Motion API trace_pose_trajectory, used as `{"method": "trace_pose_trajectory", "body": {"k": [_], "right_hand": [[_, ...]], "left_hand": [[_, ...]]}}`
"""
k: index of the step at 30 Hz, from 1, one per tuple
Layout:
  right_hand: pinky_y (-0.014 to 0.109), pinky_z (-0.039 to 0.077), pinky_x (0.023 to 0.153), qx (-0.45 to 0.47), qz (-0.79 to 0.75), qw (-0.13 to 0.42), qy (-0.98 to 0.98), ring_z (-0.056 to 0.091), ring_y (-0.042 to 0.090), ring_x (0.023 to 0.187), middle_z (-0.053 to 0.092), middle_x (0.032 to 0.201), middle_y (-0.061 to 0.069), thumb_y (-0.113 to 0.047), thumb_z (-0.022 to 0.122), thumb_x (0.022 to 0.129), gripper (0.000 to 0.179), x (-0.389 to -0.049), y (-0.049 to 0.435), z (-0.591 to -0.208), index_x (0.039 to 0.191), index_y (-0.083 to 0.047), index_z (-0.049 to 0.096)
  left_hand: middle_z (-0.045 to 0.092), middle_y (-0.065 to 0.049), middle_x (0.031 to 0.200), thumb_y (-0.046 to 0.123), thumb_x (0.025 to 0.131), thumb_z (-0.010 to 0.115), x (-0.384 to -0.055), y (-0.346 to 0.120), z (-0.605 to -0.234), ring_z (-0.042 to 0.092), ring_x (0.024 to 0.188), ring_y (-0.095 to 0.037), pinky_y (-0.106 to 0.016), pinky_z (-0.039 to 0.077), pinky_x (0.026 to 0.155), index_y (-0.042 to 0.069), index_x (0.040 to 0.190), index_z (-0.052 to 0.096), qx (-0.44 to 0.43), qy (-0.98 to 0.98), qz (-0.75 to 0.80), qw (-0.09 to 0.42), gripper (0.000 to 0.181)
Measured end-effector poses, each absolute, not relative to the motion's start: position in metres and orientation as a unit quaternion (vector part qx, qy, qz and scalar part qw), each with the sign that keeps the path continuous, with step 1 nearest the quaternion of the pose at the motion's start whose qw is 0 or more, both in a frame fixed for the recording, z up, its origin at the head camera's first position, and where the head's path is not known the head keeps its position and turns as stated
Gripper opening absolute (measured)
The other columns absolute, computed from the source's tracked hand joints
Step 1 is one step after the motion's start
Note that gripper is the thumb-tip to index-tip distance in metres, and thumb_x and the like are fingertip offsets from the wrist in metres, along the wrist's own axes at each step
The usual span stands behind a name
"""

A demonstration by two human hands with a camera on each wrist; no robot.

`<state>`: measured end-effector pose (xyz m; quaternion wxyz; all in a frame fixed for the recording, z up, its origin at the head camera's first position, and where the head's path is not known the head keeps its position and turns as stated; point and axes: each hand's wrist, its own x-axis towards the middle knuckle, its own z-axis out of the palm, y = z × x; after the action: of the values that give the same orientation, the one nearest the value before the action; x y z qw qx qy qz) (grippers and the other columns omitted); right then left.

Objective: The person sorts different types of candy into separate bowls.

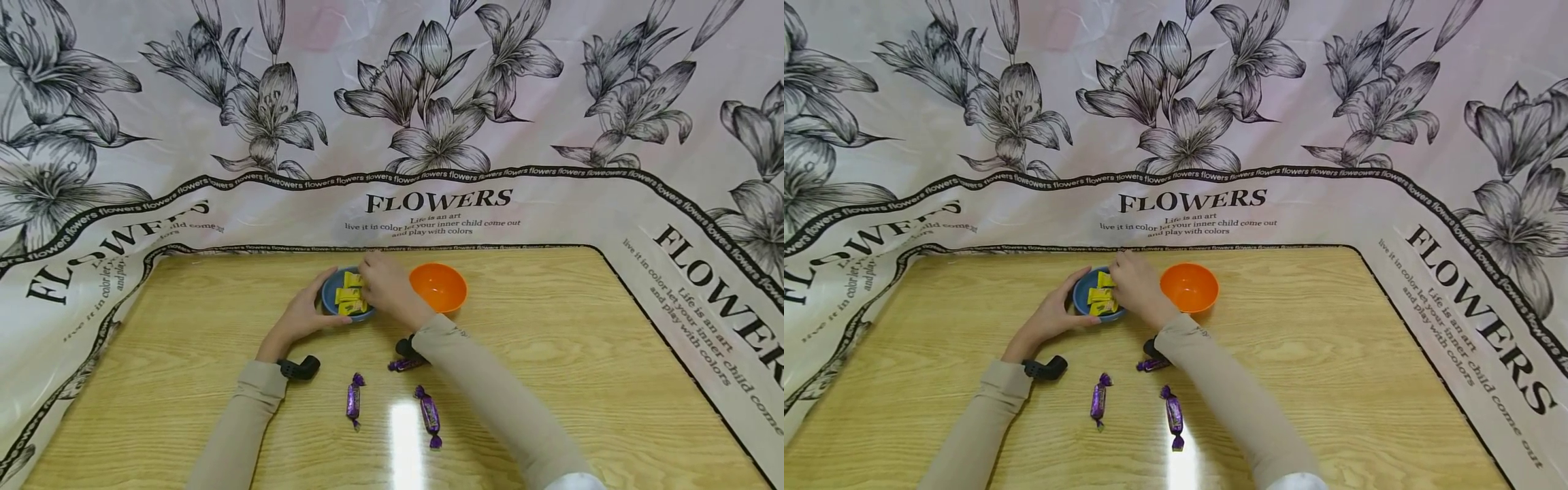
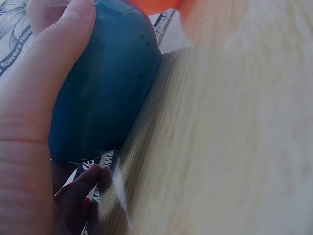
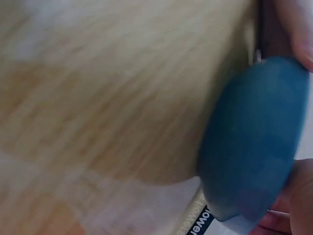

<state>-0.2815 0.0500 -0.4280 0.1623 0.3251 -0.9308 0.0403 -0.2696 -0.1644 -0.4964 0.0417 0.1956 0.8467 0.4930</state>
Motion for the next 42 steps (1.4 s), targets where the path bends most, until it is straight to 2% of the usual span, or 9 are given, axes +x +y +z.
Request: {"method": "trace_pose_trajectory", "body": {"k": [3, 6, 12, 22, 29, 37, 42], "right_hand": [[0.036, 0.051, 0.084, 0.341, 0.027, 0.187, -0.921, 0.057, 0.026, 0.092, 0.061, 0.1, 0.013, -0.003, 0.067, 0.087, 0.019, -0.279, 0.048, -0.433, 0.104, 0.003, 0.072], [0.035, 0.05, 0.091, 0.341, 0.006, 0.194, -0.92, 0.058, 0.026, 0.096, 0.063, 0.101, 0.012, -0.005, 0.067, 0.089, 0.015, -0.276, 0.047, -0.435, 0.102, 0.001, 0.074], [0.034, 0.047, 0.1, 0.319, -0.03, 0.156, -0.934, 0.057, 0.025, 0.107, 0.065, 0.111, 0.01, -0.011, 0.066, 0.092, 0.015, -0.272, 0.043, -0.432, 0.102, -0.004, 0.076], [0.036, 0.048, 0.095, 0.326, -0.035, 0.146, -0.933, 0.059, 0.025, 0.103, 0.067, 0.109, 0.01, -0.01, 0.064, 0.092, 0.014, -0.268, 0.043, -0.432, 0.095, -0.005, 0.077], [0.037, 0.048, 0.097, 0.338, 0.01, 0.129, -0.932, 0.059, 0.025, 0.104, 0.067, 0.11, 0.011, -0.009, 0.066, 0.091, 0.016, -0.263, 0.044, -0.422, 0.103, -0.003, 0.075], [0.036, 0.049, 0.095, 0.368, 0.071, 0.116, -0.92, 0.06, 0.027, 0.104, 0.068, 0.109, 0.013, -0.014, 0.073, 0.09, 0.021, -0.25, 0.046, -0.398, 0.105, 0.0, 0.074], [0.036, 0.052, 0.089, 0.389, 0.101, 0.133, -0.906, 0.061, 0.025, 0.098, 0.069, 0.103, 0.011, -0.013, 0.074, 0.089, 0.018, -0.238, 0.048, -0.387, 0.103, -0.003, 0.076]], "left_hand": [[0.031, -0.011, 0.159, 0.045, 0.072, 0.088, -0.269, -0.165, -0.498, 0.028, 0.144, -0.037, -0.06, 0.022, 0.115, 0.026, 0.159, 0.025, 0.197, 0.845, 0.495, 0.042, 0.109], [0.032, -0.011, 0.158, 0.043, 0.072, 0.089, -0.27, -0.165, -0.498, 0.03, 0.143, -0.037, -0.06, 0.023, 0.114, 0.025, 0.159, 0.025, 0.201, 0.843, 0.497, 0.039, 0.109], [0.032, -0.011, 0.158, 0.043, 0.072, 0.089, -0.27, -0.164, -0.498, 0.031, 0.143, -0.037, -0.06, 0.023, 0.114, 0.025, 0.159, 0.025, 0.205, 0.844, 0.494, 0.037, 0.109], [0.039, -0.012, 0.154, 0.041, 0.071, 0.09, -0.269, -0.164, -0.498, 0.037, 0.139, -0.035, -0.057, 0.027, 0.114, 0.022, 0.158, 0.027, 0.213, 0.84, 0.498, 0.032, 0.109], [0.039, -0.011, 0.154, 0.041, 0.072, 0.089, -0.269, -0.165, -0.498, 0.039, 0.138, -0.035, -0.057, 0.029, 0.113, 0.023, 0.158, 0.026, 0.213, 0.84, 0.497, 0.035, 0.108], [0.037, -0.011, 0.156, 0.043, 0.073, 0.088, -0.268, -0.167, -0.497, 0.036, 0.14, -0.036, -0.058, 0.028, 0.113, 0.025, 0.159, 0.025, 0.208, 0.847, 0.489, 0.039, 0.107], [0.037, -0.012, 0.155, 0.041, 0.074, 0.088, -0.269, -0.166, -0.499, 0.037, 0.139, -0.036, -0.058, 0.029, 0.112, 0.024, 0.159, 0.025, 0.214, 0.845, 0.489, 0.034, 0.107]]}}
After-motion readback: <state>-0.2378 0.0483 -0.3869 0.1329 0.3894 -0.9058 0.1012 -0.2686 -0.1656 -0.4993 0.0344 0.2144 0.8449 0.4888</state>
